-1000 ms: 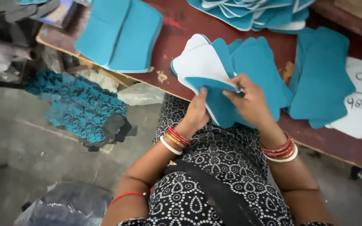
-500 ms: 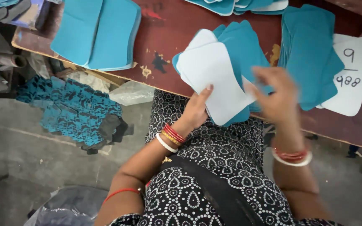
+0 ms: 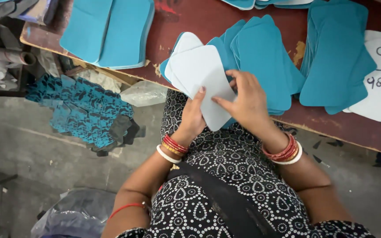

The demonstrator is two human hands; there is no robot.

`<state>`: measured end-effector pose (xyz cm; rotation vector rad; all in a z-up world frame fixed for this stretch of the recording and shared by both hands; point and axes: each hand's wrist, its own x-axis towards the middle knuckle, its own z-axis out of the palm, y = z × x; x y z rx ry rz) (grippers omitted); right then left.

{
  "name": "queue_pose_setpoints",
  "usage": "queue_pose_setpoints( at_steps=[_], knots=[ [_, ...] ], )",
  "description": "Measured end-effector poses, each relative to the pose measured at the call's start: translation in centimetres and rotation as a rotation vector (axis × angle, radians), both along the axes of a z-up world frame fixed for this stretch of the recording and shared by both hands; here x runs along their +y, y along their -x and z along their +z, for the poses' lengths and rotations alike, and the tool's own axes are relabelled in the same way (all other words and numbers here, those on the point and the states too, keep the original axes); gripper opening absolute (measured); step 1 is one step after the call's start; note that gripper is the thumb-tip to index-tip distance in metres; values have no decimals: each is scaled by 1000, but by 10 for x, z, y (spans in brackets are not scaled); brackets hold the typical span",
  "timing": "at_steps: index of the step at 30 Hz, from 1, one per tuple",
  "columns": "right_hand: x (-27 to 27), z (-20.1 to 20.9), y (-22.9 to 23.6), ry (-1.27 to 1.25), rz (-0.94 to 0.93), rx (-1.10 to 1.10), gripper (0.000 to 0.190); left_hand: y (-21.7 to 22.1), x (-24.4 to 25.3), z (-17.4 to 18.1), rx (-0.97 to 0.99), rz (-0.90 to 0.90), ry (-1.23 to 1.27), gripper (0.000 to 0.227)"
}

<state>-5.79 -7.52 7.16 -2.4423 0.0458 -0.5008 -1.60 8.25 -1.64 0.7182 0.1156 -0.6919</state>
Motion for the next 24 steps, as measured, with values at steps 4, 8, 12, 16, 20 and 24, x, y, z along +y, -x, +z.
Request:
queue_pose_setpoints(
  at_steps=[4,8,12,16,20,24],
  knots=[
    [-13,-14,6,-174,-64,189,55,-6,-3,-4,0,1,5,54],
    [-50,-13,25,-475,-93,53,27,-12,2,2,59,59,19,53],
    [-81,18,35,-172,-278,-141,23,-14,10,7,16,61,91,49],
    [-63,15,28,356,-182,68,34,-11,7,6,-13,62,66,46],
    [-24,15,17,283,-14,-15,42,1,-4,-11,-92,65,6,45],
    [-9,-13,24,44,-8,-115,47,-7,3,-8,-218,97,-297,50]
  ],
)
